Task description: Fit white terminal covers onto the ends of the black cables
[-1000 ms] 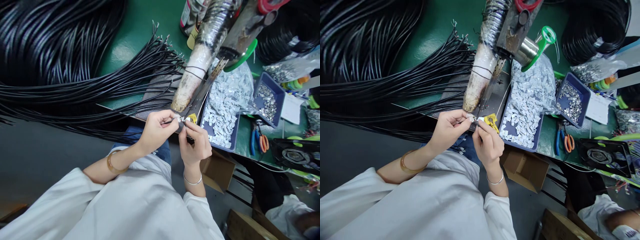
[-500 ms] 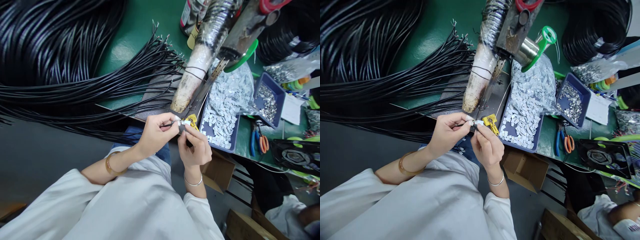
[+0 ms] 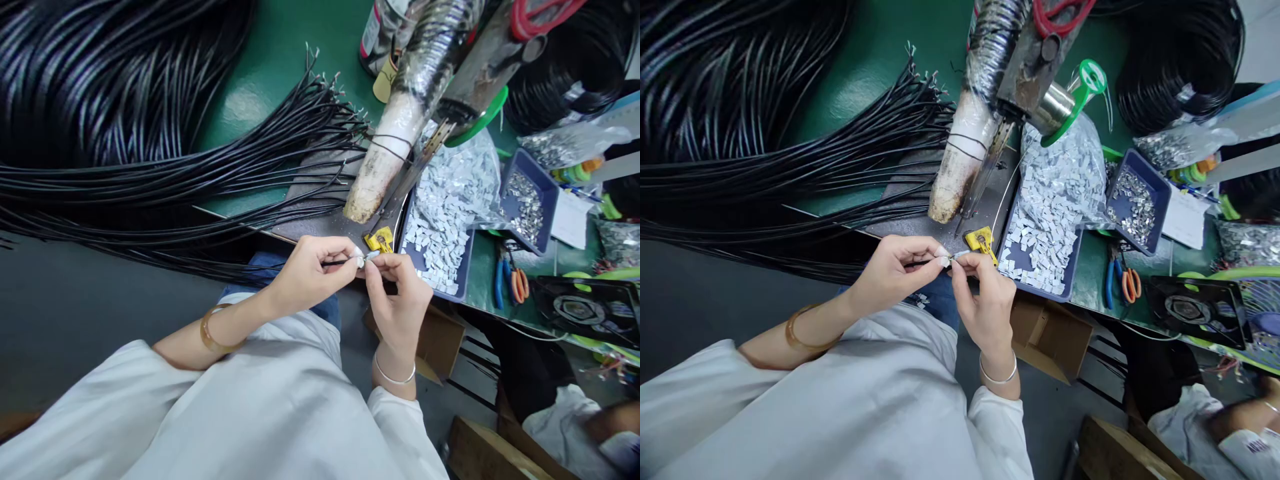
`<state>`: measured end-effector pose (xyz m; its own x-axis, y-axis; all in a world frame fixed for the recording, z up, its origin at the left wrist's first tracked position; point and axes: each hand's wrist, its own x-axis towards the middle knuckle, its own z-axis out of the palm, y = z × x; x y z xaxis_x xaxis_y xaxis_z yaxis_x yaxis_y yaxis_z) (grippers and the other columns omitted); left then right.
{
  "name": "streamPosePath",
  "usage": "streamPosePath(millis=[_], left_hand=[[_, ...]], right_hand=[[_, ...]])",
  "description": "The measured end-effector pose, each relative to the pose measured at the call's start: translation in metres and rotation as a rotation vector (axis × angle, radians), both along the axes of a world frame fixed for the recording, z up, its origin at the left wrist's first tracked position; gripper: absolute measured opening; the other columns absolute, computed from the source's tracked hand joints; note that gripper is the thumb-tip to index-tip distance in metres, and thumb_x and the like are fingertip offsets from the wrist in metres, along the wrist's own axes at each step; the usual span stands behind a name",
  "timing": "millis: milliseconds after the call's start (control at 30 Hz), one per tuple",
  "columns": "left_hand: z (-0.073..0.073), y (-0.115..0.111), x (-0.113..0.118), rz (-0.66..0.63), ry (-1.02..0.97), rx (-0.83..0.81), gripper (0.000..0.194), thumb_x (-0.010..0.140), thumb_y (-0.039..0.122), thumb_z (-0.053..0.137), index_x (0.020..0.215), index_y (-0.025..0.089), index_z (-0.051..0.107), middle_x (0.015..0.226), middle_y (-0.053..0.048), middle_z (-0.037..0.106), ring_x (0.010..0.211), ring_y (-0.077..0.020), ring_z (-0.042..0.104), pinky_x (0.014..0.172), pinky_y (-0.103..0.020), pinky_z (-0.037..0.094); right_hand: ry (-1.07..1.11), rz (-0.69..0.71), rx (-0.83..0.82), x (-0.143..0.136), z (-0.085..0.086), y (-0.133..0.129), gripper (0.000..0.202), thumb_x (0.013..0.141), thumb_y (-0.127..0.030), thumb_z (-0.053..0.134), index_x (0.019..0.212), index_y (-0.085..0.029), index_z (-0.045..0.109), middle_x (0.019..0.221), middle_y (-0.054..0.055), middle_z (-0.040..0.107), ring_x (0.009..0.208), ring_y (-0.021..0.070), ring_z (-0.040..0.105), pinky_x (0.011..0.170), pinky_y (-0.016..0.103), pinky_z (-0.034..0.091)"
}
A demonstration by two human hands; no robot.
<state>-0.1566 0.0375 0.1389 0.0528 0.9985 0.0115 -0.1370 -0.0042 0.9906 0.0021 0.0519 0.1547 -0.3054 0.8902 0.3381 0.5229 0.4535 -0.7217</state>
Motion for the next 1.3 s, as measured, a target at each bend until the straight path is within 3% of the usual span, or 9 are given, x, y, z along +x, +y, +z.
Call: streamPosePath(millis=[100, 167, 300, 500, 600, 700, 833, 1000, 1300], left_hand=[[0.000, -0.003, 0.001, 0.013, 0.054, 0.099, 0.011, 0.084, 0.016, 0.061, 0.080, 0.011, 0.070, 0.071, -0.002, 0.064, 0.059, -0.0073, 0.051, 0.051, -0.016, 0.040], [0.002, -0.004, 0.001, 0.012, 0.029, 0.086, 0.012, 0.084, 0.016, 0.061, 0.080, 0.011, 0.070, 0.071, -0.002, 0.066, 0.058, -0.0067, 0.052, 0.050, -0.015, 0.041], [0.003, -0.002, 0.001, 0.029, -0.064, -0.041, 0.012, 0.080, 0.019, 0.065, 0.077, 0.011, 0.072, 0.070, -0.002, 0.068, 0.060, -0.0083, 0.058, 0.056, -0.015, 0.047], [0.000, 0.002, 0.000, 0.000, -0.145, -0.096, 0.010, 0.074, 0.019, 0.067, 0.074, 0.012, 0.075, 0.067, -0.002, 0.069, 0.058, -0.0087, 0.058, 0.055, -0.017, 0.046], [0.000, 0.005, 0.000, 0.026, -0.117, -0.112, 0.009, 0.073, 0.016, 0.066, 0.072, 0.011, 0.073, 0.062, 0.001, 0.064, 0.053, -0.0056, 0.049, 0.049, -0.015, 0.038], [0.001, 0.008, 0.002, 0.075, -0.110, -0.114, 0.007, 0.072, 0.014, 0.064, 0.070, 0.011, 0.070, 0.058, 0.003, 0.059, 0.051, -0.0038, 0.043, 0.047, -0.015, 0.032], [0.003, 0.012, 0.004, 0.123, -0.116, -0.117, 0.006, 0.071, 0.015, 0.065, 0.068, 0.012, 0.069, 0.059, 0.003, 0.060, 0.051, -0.0048, 0.045, 0.048, -0.016, 0.035], [0.000, 0.018, 0.005, 0.193, -0.069, -0.103, 0.005, 0.071, 0.017, 0.068, 0.067, 0.014, 0.069, 0.060, 0.002, 0.061, 0.054, -0.0079, 0.051, 0.052, -0.018, 0.041], [0.000, 0.021, 0.008, 0.236, 0.000, -0.079, 0.005, 0.071, 0.018, 0.067, 0.067, 0.015, 0.067, 0.056, 0.003, 0.054, 0.050, -0.0065, 0.045, 0.046, -0.017, 0.034]], right_hand=[[0.190, 0.058, -0.305, 0.003, 0.000, -0.001, 0.005, 0.093, -0.025, 0.058, 0.090, -0.023, 0.055, 0.069, -0.006, 0.064, 0.062, 0.0103, 0.067, 0.058, 0.022, 0.055], [0.310, 0.005, -0.337, 0.004, 0.000, -0.001, 0.009, 0.094, -0.028, 0.056, 0.089, -0.023, 0.052, 0.065, -0.007, 0.062, 0.057, 0.0106, 0.066, 0.055, 0.023, 0.055], [0.286, -0.204, -0.113, 0.003, -0.003, 0.002, 0.009, 0.093, -0.029, 0.058, 0.091, -0.023, 0.053, 0.075, -0.004, 0.067, 0.066, 0.0108, 0.070, 0.063, 0.024, 0.058], [0.075, -0.079, 0.028, -0.001, -0.011, 0.002, 0.003, 0.092, -0.025, 0.060, 0.090, -0.023, 0.059, 0.077, -0.005, 0.065, 0.066, 0.0096, 0.070, 0.064, 0.022, 0.058], [0.007, -0.146, 0.210, -0.001, -0.014, 0.002, 0.003, 0.090, -0.022, 0.063, 0.092, -0.024, 0.063, 0.076, -0.004, 0.067, 0.057, 0.0077, 0.065, 0.056, 0.021, 0.054], [0.145, -0.264, 0.371, 0.000, -0.015, 0.002, 0.013, 0.090, -0.022, 0.061, 0.103, -0.025, 0.064, 0.071, -0.005, 0.065, 0.046, 0.0061, 0.055, 0.044, 0.021, 0.046], [0.309, -0.271, 0.373, 0.000, -0.015, 0.002, 0.028, 0.094, -0.016, 0.053, 0.120, -0.026, 0.053, 0.080, -0.003, 0.071, 0.055, 0.0110, 0.068, 0.053, 0.026, 0.059], [0.041, -0.139, 0.421, -0.002, -0.022, 0.007, 0.019, 0.084, -0.009, 0.066, 0.098, -0.022, 0.062, 0.103, 0.004, 0.076, 0.095, 0.0187, 0.075, 0.081, 0.034, 0.064], [0.051, -0.112, 0.394, -0.010, -0.023, 0.018, 0.013, 0.084, -0.010, 0.066, 0.091, -0.021, 0.063, 0.106, 0.006, 0.075, 0.099, 0.0192, 0.074, 0.079, 0.035, 0.064]])
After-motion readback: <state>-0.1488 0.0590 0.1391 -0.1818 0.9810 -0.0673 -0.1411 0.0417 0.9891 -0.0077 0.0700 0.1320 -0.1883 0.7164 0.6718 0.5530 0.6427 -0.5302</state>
